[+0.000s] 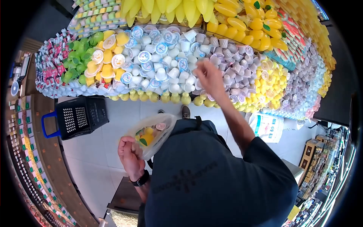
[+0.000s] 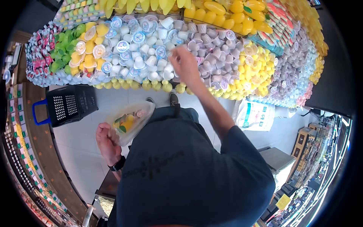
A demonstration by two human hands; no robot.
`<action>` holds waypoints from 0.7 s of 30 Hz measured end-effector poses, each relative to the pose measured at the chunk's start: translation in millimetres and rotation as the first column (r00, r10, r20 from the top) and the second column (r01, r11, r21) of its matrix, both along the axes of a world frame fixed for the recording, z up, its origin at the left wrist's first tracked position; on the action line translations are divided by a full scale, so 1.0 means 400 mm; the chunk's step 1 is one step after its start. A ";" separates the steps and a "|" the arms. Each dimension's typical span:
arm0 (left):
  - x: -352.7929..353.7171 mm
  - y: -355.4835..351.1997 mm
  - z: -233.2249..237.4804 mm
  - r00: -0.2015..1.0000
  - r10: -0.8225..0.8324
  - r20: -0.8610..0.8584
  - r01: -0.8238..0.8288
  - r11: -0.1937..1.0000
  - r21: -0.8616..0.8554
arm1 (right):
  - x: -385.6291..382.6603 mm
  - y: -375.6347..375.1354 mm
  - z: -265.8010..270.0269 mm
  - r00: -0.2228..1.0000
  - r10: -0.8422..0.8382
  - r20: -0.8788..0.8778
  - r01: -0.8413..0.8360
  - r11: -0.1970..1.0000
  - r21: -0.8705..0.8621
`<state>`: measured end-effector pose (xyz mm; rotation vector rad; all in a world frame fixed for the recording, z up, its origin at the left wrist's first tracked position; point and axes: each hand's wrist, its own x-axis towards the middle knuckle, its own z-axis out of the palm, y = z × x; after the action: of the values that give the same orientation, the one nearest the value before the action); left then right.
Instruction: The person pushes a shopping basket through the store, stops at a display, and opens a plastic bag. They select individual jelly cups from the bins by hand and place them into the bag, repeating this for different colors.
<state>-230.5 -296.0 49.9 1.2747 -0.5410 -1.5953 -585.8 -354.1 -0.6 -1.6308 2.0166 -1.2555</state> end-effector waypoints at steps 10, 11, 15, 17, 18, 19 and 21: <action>0.057 0.053 -0.022 0.998 0.053 0.018 -0.052 0.998 -0.036 | -0.059 -0.320 -0.057 0.861 -0.348 -0.372 0.316 0.938 -0.144; 0.057 0.057 -0.022 0.997 0.073 0.013 -0.072 0.996 -0.044 | -0.050 -0.329 -0.070 0.852 -0.396 -0.344 0.356 0.918 -0.176; 0.057 0.061 -0.013 0.997 0.067 -0.047 -0.068 0.997 -0.037 | -0.038 -0.330 -0.050 0.833 -0.466 -0.298 0.442 0.885 -0.147; 0.046 0.053 -0.030 0.997 0.083 0.003 -0.082 0.996 -0.037 | -0.056 -0.313 -0.024 0.818 -0.502 -0.281 0.446 0.862 -0.241; 0.053 0.058 -0.036 0.995 0.078 0.066 -0.076 0.997 -0.031 | -0.070 -0.293 -0.027 0.824 -0.504 -0.257 0.421 0.850 -0.317; 0.034 0.049 -0.027 0.988 0.113 0.107 -0.108 0.993 -0.053 | -0.077 -0.261 -0.004 0.876 -0.406 -0.258 0.297 0.879 -0.374; 0.029 0.039 -0.008 0.997 0.057 0.053 -0.052 0.995 -0.080 | -0.011 -0.172 0.061 0.964 -0.222 0.149 0.258 0.916 -0.307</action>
<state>-218.9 -280.3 46.8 1.2676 -0.5929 -1.4831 -590.2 -423.1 23.8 -1.4283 2.0748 -1.8091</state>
